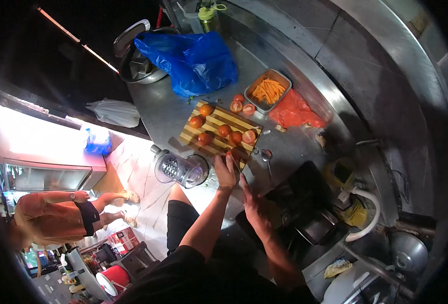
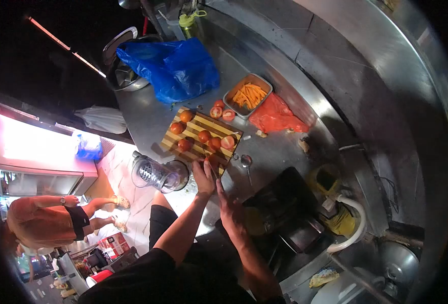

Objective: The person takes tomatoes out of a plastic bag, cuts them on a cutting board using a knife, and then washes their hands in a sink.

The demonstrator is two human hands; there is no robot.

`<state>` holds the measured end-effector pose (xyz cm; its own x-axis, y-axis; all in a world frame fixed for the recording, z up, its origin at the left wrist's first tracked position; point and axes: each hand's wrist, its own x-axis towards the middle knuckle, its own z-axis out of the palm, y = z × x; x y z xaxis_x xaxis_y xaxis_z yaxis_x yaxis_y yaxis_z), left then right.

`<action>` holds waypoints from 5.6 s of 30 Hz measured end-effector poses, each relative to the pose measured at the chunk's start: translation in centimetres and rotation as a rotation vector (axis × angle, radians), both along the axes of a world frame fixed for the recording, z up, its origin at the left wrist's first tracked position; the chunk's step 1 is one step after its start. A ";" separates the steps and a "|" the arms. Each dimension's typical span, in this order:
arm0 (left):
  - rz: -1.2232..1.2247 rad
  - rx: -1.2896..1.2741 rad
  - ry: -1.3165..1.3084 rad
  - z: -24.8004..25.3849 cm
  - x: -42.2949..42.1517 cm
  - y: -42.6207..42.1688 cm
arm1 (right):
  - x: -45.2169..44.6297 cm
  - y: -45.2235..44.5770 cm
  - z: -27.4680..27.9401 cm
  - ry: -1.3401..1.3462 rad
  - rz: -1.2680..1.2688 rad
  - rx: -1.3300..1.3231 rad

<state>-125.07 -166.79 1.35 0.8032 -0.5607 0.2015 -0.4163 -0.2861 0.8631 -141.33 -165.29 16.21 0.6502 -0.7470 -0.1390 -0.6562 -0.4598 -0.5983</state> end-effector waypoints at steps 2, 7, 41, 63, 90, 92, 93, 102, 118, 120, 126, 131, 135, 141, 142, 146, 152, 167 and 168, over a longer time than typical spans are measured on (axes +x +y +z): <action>-0.018 -0.017 -0.034 -0.1 0.0 -0.1 | -0.8 0.4 -0.8 -0.035 0.017 -0.067; -0.033 -0.032 0.001 -0.4 0.2 0.0 | -2.2 3.3 -6.0 -0.035 -0.001 -0.169; -0.341 0.561 -0.391 0.7 10.4 -9.3 | -8.0 9.3 -2.3 -0.014 -0.144 -0.052; -0.389 0.018 -0.029 6.7 9.8 -6.8 | -3.8 5.9 -7.9 0.009 -0.056 -0.189; -0.249 0.041 0.185 3.6 3.0 1.3 | -9.5 5.5 -3.3 -0.124 -0.178 0.155; -0.202 0.060 0.188 2.4 3.4 0.9 | -9.6 5.9 -5.1 -0.099 -0.173 0.203; -0.218 0.131 0.219 3.4 3.6 1.0 | -9.5 5.9 -5.0 -0.105 -0.178 0.233; 0.000 0.461 -0.319 6.9 6.4 -3.0 | -10.5 5.8 -7.1 -0.307 -0.033 -0.080; -0.174 -0.425 0.539 5.4 -1.0 4.3 | -7.9 -1.7 -16.9 -0.460 0.121 0.219; -0.148 -0.239 0.313 4.7 -2.5 5.4 | -5.7 -1.9 -11.6 -0.444 0.030 0.442; -0.047 -0.166 0.651 2.2 -1.5 6.0 | -5.5 -1.9 -9.8 -0.342 0.134 0.243; -0.084 0.214 -0.046 -6.2 -0.4 4.6 | -9.0 0.5 -8.4 -0.173 -0.134 0.560; -0.366 0.021 -0.227 -0.7 2.3 4.9 | -11.3 1.8 -10.5 -0.209 -0.153 0.571; -0.413 0.006 0.230 3.4 2.5 4.6 | -9.8 3.8 -4.0 -0.192 -0.210 0.506; -0.404 0.010 0.087 3.4 2.3 4.5 | -9.5 3.9 -3.4 -0.201 -0.235 0.516; -0.362 0.012 -0.088 3.4 1.7 4.4 | -9.4 3.9 -4.2 -0.183 -0.208 0.460; -0.194 -0.200 0.364 2.7 1.0 3.3 | -7.2 2.3 -1.9 0.022 -0.161 0.262; 0.006 -0.135 0.154 0.5 0.6 3.3 | -5.8 2.8 -2.7 -0.172 -0.066 0.136; 0.016 -0.140 0.145 0.5 0.5 3.3 | -5.6 2.8 -2.6 -0.158 -0.059 0.112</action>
